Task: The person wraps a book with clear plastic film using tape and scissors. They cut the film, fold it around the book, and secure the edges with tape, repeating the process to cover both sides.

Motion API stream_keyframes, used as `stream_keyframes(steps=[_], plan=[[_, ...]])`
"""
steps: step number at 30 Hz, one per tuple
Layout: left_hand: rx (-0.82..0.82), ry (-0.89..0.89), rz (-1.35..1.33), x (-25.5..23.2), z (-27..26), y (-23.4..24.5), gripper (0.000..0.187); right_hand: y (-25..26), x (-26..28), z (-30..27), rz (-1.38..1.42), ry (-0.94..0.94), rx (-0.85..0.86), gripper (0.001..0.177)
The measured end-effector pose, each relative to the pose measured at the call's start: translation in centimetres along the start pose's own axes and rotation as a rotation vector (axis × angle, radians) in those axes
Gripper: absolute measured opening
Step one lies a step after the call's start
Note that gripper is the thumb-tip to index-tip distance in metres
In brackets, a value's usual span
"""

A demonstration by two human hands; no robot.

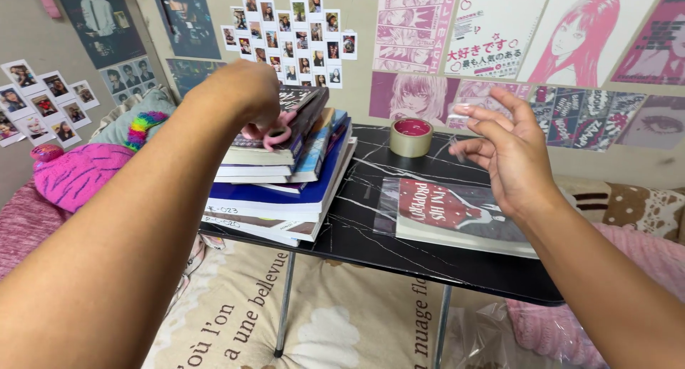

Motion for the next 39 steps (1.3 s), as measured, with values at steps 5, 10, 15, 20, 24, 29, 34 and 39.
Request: stream_keyframes(steps=[5, 10, 15, 20, 24, 29, 34, 39], plan=[[-0.333, -0.203, -0.926, -6.0, -2.6, 2.9, 0.014, 0.8, 0.5, -1.7, 0.125, -0.060, 0.161, 0.051], [0.070, -0.419, -1.316, -15.9, -6.7, 1.3, 0.025, 2.5, 1.3, -3.5, 0.099, -0.125, 0.229, 0.052], [0.089, -0.428, -1.129, -19.6, -9.3, 0.6, 0.030, 4.4, 1.7, -4.8, 0.000, -0.199, 0.206, 0.052], [0.099, -0.382, -1.083, -21.4, -10.6, 0.3, 0.019, 5.8, 1.9, -5.5, -0.038, -0.240, 0.224, 0.052], [0.095, -0.380, -1.071, -22.4, -11.2, 0.1, 0.019, 6.6, 1.9, -5.8, -0.016, -0.260, 0.236, 0.053], [-0.074, -0.455, -1.029, -23.7, -11.8, 0.0, 0.010, 7.4, 1.8, -5.9, -0.014, -0.292, 0.240, 0.054], [-0.538, -0.706, -0.963, -24.5, -13.4, 0.1, 0.011, 8.1, 1.3, -5.6, -0.032, -0.342, 0.238, 0.063], [-0.572, -0.641, -1.008, -25.5, -14.3, -1.2, 0.008, 8.6, 1.0, -5.0, -0.065, -0.339, 0.232, 0.070]])
Point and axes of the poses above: each hand's wrist, its own z-axis towards the middle knuckle, its own y-axis out of the back of the hand, x = y × z, the point moved 5 cm from there along z, towards the middle knuckle, and after that the axes turned 6 degrees about y, right-handed, at the moved point
